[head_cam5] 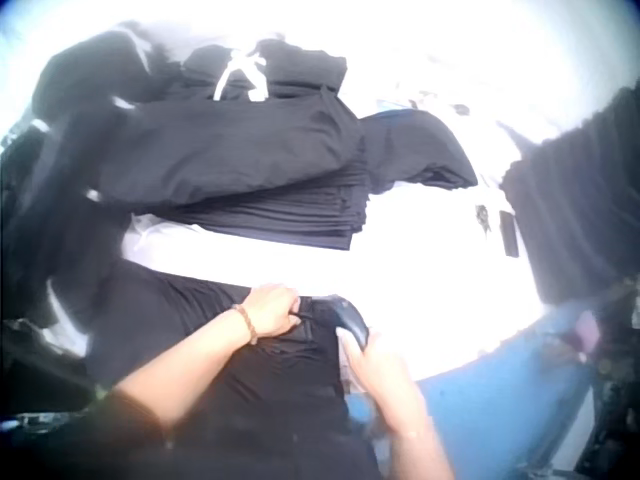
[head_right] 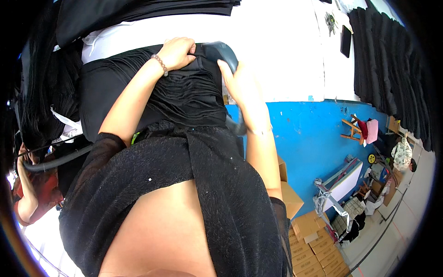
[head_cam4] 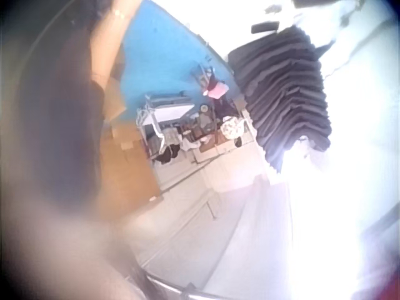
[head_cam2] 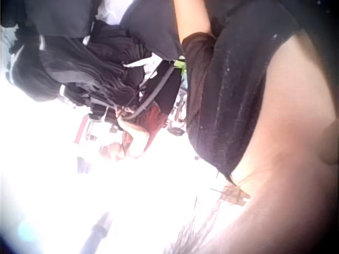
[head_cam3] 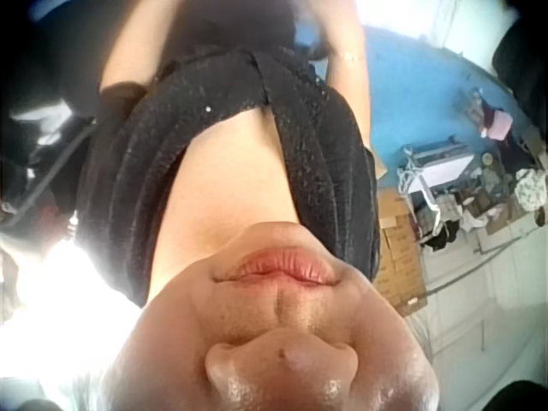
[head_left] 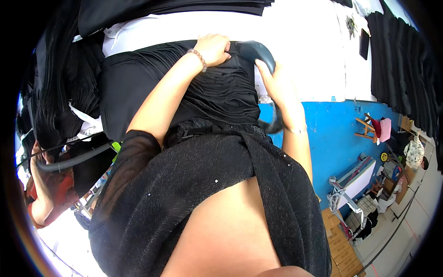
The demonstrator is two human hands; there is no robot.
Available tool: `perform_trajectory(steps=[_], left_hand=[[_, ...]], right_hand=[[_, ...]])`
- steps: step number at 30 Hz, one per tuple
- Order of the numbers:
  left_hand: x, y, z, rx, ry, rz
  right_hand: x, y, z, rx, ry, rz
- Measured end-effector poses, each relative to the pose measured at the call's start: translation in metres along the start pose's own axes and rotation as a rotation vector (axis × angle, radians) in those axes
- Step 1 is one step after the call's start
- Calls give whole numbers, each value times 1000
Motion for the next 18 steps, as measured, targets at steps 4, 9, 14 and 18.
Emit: perform_trajectory(steps=[4,9,14,18], left_hand=[[-2,-2,1,-44,113,-28],[-8,0,19,-99,108,-41],[-2,16,-8,110,339,187],[2,34,-34,-348,767,-229]], right_hand=[[4,8,-6,-11,22,-46],[0,17,-10,-47,28,-54],[7,4,-2,-6,-25,-11],[11,17,-16,-92,-57,39]])
Point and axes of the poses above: each hand's wrist, its own y-axis away from the middle knuckle, its own z-axis out of the palm, x = y × z, the point moved 4 cm from there along -y, towards the middle knuckle, and after that the axes turned 15 degrees about x, right-handed, at the moved point
